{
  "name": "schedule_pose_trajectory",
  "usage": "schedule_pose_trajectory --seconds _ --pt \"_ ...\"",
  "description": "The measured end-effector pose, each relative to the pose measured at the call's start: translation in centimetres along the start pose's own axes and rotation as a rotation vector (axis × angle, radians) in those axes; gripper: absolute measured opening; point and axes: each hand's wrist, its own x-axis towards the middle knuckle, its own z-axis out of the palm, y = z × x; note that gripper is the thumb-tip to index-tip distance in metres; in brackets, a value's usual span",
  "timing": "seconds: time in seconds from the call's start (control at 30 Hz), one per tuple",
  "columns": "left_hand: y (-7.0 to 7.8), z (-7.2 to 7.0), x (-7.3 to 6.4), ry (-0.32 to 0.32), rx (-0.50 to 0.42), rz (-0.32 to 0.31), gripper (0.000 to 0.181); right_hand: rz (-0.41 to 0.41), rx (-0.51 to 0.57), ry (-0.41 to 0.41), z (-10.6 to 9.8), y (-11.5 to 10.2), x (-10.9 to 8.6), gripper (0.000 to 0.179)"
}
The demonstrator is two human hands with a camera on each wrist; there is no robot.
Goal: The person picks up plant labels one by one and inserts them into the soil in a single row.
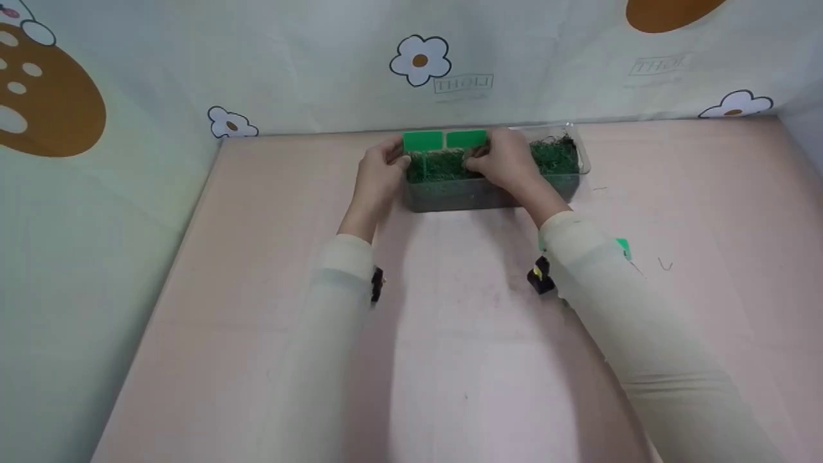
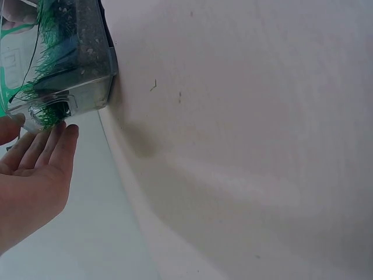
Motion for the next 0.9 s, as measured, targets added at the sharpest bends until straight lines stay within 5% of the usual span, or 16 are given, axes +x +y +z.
schedule_pose_trajectory --seconds 0.1,0.9 --pt "0.06 0.03 0.02 0.001 -0.003 -0.001 0.046 0.022 -0.003 -0.013 -0.03 0.00 0.14 0.017" --pt "0.04 0.03 -0.23 0.002 -0.027 0.014 0.046 0.037 0.046 -0.074 -0.33 0.08 0.45 0.011"
